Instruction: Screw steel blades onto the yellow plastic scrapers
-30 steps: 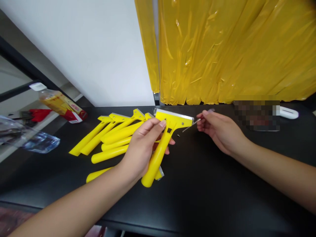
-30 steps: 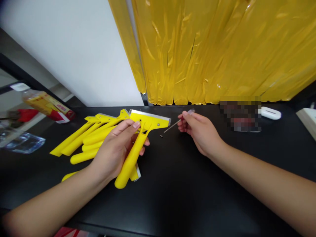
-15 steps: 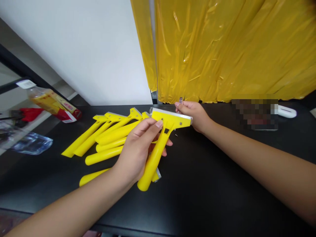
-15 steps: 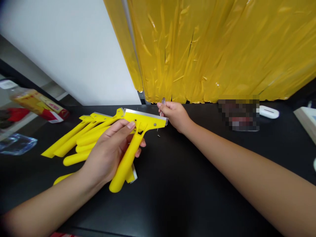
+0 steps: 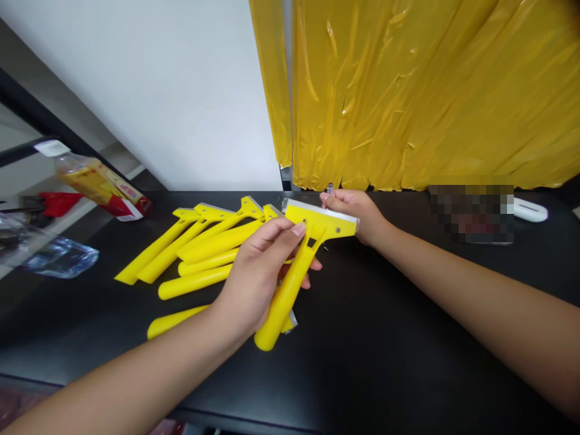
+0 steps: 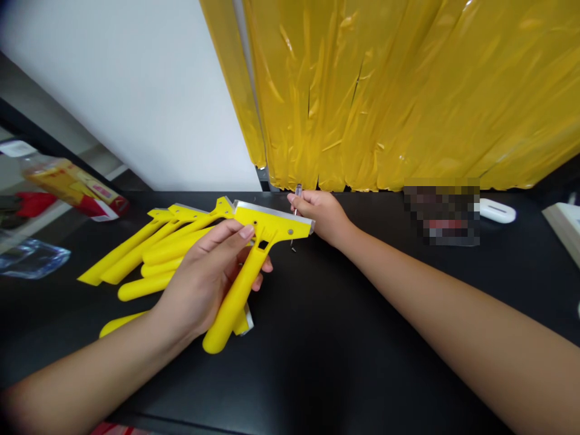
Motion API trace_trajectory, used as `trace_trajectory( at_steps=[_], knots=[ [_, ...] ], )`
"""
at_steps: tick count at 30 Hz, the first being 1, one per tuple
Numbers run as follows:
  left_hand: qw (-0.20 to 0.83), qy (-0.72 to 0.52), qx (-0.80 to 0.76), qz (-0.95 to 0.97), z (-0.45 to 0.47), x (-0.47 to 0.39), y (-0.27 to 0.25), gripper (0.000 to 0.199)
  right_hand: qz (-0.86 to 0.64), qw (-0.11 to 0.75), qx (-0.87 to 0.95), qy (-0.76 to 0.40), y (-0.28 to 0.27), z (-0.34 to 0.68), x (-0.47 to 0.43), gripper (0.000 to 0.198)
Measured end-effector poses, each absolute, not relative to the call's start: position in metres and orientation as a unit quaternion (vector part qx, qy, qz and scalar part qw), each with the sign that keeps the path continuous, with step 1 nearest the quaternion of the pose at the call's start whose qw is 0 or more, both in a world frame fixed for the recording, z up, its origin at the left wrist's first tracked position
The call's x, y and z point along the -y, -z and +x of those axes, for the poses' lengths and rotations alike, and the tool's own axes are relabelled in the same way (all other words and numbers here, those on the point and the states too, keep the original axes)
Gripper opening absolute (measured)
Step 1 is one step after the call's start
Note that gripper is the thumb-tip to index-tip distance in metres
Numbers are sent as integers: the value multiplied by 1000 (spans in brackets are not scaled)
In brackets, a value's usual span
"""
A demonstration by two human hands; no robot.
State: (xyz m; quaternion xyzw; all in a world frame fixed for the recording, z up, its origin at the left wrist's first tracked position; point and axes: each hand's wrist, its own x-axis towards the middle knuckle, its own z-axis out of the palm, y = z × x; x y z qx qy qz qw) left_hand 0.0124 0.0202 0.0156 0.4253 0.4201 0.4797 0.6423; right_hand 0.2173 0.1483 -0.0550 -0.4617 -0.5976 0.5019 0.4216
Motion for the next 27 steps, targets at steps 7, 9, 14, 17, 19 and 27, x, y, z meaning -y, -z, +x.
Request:
trace_trajectory(
  at_steps=[7, 9, 14, 17, 19, 27],
  knots=[
    [642, -484, -415, 426, 11, -21, -13, 16, -465, 408, 599, -508, 59, 217, -151, 31],
    [642, -483, -416, 426, 11, -21, -12, 16, -465, 405, 601, -510, 58, 218, -150, 31],
    [641, -484, -417, 426, 12, -22, -12, 15, -464, 401, 603, -509, 58, 218, -149, 31],
    [640, -484, -419, 426, 13, -22, -12, 15, -462, 399, 606, -511, 58, 218, -150, 31],
    [640, -483, -419, 426, 13, -21, -12, 16, -458, 400, 609, -510, 59, 218, -150, 31],
    [646, -481, -419, 419, 13, -22, -9, 16, -448, 409, 613, -505, 57, 218, -150, 34]
  ],
)
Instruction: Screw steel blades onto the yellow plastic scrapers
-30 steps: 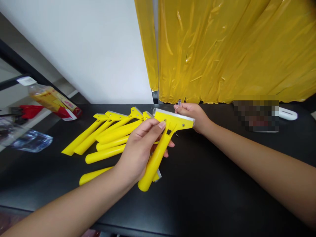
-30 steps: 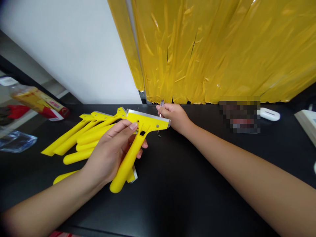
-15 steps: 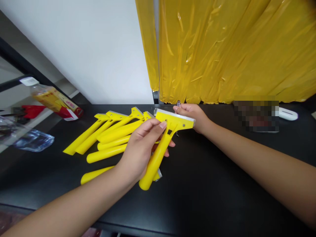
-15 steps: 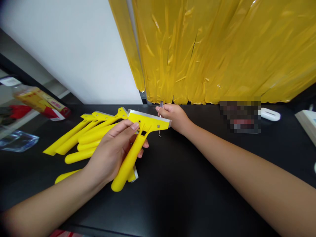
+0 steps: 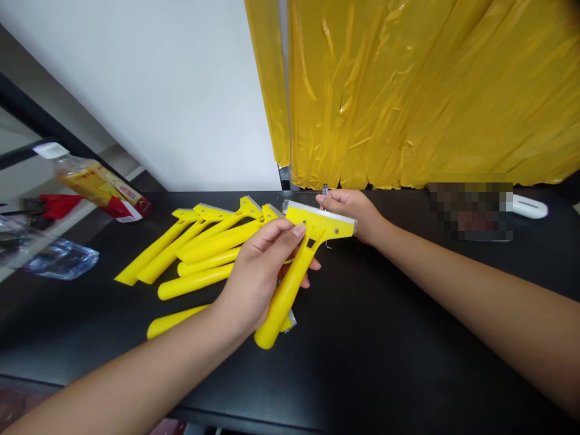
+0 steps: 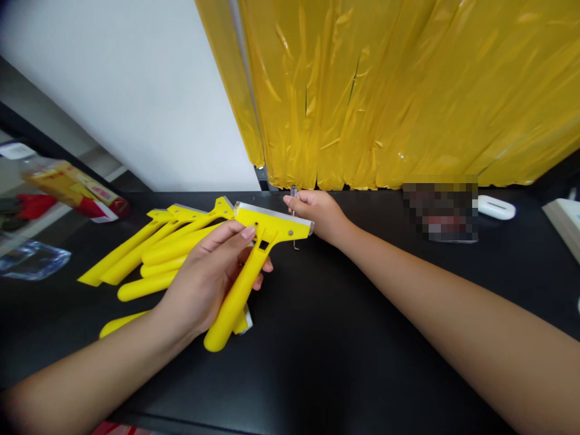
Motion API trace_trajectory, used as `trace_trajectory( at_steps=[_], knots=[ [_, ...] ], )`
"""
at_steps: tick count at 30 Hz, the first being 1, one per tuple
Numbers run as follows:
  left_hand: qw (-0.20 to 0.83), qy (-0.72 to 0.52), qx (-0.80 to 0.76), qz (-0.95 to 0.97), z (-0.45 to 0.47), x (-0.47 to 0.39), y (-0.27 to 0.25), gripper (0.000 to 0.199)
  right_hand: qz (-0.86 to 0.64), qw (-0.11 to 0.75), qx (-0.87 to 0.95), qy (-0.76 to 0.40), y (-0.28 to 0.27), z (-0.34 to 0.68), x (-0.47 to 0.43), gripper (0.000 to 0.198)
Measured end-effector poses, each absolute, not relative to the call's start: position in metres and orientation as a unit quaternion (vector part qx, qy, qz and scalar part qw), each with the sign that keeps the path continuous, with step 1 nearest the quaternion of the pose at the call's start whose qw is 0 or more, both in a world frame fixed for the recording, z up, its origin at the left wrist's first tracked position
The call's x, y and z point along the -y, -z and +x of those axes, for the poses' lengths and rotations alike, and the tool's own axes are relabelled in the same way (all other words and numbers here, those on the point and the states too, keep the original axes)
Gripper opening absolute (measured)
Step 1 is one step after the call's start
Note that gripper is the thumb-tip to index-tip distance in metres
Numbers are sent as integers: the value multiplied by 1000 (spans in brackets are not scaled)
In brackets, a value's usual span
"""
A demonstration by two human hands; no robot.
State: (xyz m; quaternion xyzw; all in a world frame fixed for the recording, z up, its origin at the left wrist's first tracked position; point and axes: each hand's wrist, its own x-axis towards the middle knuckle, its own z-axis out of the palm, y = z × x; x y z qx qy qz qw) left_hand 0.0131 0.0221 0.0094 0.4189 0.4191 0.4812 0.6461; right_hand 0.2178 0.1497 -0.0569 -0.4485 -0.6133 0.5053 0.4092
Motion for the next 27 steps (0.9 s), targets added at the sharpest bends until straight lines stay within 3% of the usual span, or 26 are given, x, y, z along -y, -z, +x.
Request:
trace_trajectory(
  at_steps=[13, 27],
  knots=[
    [651, -485, -410, 417, 12, -23, -6, 17, -432, 452, 588, -513, 49, 214, -144, 54],
    [643, -480, -426, 418, 12, -22, -11, 18, -427, 473, 594, -491, 46, 214, -141, 53]
  ],
)
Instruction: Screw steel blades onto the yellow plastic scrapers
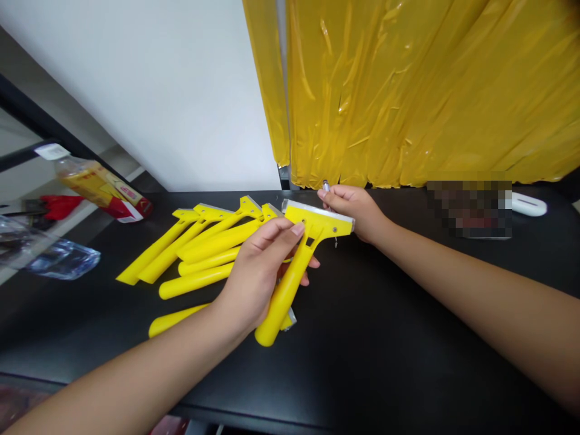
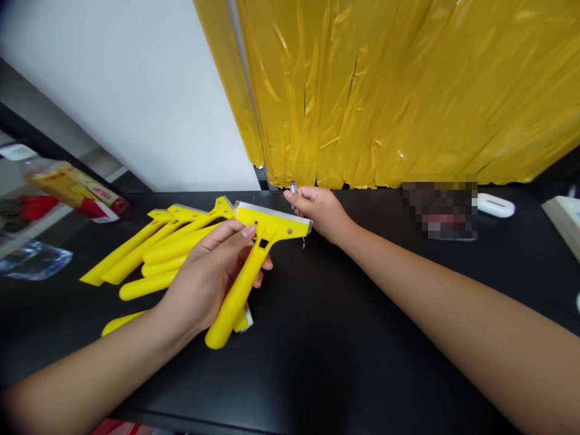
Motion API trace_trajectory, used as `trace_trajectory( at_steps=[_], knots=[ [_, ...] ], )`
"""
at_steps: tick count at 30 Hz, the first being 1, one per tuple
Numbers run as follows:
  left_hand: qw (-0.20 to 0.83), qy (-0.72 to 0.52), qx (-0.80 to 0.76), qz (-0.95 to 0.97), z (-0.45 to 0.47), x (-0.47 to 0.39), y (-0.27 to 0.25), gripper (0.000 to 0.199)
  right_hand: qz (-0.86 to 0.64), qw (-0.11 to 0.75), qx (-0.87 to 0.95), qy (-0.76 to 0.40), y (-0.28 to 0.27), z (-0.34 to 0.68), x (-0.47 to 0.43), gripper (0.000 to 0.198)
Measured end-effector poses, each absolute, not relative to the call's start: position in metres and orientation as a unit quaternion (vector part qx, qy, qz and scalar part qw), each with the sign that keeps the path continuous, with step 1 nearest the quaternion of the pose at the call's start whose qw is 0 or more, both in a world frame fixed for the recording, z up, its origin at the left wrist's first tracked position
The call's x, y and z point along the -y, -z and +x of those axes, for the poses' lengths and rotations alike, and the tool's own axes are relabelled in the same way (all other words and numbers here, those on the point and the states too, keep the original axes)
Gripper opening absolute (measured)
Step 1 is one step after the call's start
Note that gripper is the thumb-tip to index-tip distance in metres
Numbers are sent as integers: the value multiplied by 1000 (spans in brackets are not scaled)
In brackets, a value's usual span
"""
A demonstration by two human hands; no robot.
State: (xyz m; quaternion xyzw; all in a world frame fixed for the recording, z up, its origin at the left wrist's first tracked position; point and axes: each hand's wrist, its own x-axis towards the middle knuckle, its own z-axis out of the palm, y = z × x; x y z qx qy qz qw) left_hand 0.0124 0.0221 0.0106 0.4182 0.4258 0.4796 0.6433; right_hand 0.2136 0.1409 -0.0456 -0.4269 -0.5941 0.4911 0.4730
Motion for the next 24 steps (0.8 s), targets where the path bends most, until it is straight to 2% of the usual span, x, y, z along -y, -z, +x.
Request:
trace_trajectory(
  at_steps=[14, 24],
  knots=[
    [650, -481, -417, 415, 12, -21, -11, 17, -419, 485, 595, -485, 47, 215, -142, 55],
    [655, -514, -439, 337, 10, -26, -13, 19, -423, 501, 623, -426, 34, 223, -131, 58]
  ],
)
